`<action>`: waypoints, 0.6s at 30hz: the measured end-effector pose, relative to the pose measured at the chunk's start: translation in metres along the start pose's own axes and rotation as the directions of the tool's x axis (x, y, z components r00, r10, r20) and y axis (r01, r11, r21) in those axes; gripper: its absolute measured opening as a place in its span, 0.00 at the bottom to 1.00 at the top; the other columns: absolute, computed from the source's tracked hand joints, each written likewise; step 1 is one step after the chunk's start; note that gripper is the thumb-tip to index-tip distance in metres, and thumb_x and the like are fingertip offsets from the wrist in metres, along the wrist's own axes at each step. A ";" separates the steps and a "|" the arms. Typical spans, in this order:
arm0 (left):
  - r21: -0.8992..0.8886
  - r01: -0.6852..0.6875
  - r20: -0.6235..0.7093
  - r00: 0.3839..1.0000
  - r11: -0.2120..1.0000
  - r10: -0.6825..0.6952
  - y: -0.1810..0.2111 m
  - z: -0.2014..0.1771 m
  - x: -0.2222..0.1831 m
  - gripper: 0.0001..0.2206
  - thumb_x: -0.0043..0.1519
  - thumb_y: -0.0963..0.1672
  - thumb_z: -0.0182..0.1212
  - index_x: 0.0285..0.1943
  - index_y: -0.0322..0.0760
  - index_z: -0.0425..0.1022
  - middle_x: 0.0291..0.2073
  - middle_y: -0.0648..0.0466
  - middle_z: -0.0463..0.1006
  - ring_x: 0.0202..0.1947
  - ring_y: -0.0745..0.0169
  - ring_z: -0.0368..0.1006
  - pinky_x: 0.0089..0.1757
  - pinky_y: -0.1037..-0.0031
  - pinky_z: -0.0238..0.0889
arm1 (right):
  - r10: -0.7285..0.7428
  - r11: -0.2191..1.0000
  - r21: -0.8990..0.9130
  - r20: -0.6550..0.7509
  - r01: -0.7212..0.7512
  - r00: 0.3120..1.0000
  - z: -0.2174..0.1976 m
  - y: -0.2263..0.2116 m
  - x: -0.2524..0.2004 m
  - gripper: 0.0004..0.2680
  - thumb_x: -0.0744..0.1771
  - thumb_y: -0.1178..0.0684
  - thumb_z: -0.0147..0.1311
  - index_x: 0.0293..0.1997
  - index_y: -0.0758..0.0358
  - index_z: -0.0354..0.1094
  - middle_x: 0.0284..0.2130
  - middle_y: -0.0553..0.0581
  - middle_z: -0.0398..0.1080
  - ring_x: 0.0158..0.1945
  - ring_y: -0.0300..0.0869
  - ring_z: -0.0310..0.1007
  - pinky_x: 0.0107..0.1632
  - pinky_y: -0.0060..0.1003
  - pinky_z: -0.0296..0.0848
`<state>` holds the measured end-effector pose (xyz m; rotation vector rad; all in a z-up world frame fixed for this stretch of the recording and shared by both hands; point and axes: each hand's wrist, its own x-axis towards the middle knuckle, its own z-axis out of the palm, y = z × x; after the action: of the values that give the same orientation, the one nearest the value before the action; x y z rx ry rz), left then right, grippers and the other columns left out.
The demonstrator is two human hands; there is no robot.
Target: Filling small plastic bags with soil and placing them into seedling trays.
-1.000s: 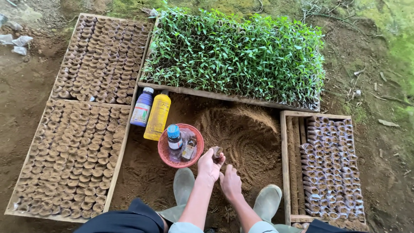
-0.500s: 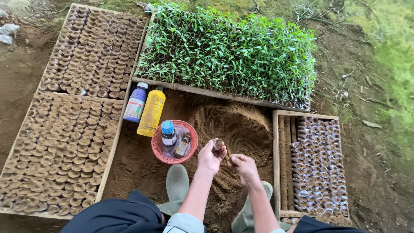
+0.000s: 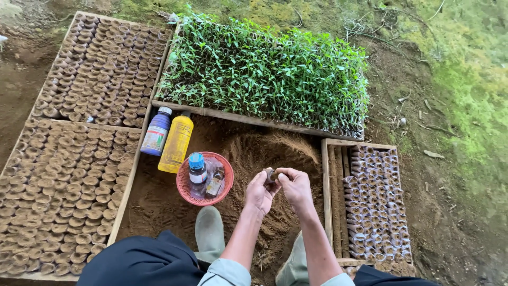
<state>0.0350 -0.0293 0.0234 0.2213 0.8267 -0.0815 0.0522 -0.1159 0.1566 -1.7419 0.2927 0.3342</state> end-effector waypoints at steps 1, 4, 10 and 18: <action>-0.002 0.004 0.001 1.000 1.000 -0.004 -0.001 0.000 0.001 0.09 0.69 0.45 0.57 0.50 0.37 0.80 0.42 0.41 0.81 0.37 0.49 0.78 0.46 0.62 0.80 | 0.001 1.000 -0.004 -0.003 -0.001 1.000 0.000 0.001 0.000 0.09 0.66 0.66 0.54 0.48 0.76 0.76 0.38 0.73 0.77 0.37 0.45 0.77 0.45 0.39 0.81; -0.024 0.016 0.011 1.000 1.000 -0.015 -0.004 0.002 0.002 0.09 0.69 0.45 0.57 0.49 0.37 0.80 0.42 0.41 0.81 0.37 0.49 0.79 0.45 0.62 0.81 | -0.013 0.999 -0.035 -0.014 0.012 1.000 -0.001 -0.002 0.001 0.09 0.65 0.66 0.54 0.48 0.74 0.77 0.37 0.71 0.77 0.36 0.43 0.77 0.45 0.38 0.82; -0.052 0.037 0.023 0.999 0.998 -0.036 -0.008 0.004 0.007 0.10 0.69 0.45 0.57 0.50 0.36 0.80 0.43 0.39 0.81 0.37 0.47 0.78 0.46 0.60 0.80 | -0.057 0.992 -0.117 -0.027 0.053 0.998 -0.001 -0.009 -0.002 0.09 0.65 0.64 0.55 0.47 0.70 0.78 0.39 0.69 0.79 0.38 0.44 0.80 0.44 0.37 0.81; -0.013 0.070 0.040 0.997 0.997 -0.069 -0.008 -0.008 0.012 0.13 0.69 0.49 0.56 0.49 0.38 0.81 0.40 0.39 0.83 0.34 0.47 0.81 0.41 0.62 0.81 | -0.262 0.935 -0.277 -0.125 0.220 0.957 -0.004 0.023 -0.003 0.07 0.64 0.59 0.60 0.43 0.68 0.79 0.45 0.67 0.77 0.42 0.50 0.82 0.45 0.43 0.79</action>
<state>0.0362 -0.0346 0.0078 0.1766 0.7955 -0.1447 0.0408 -0.1241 0.1372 -2.0454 0.1500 0.0533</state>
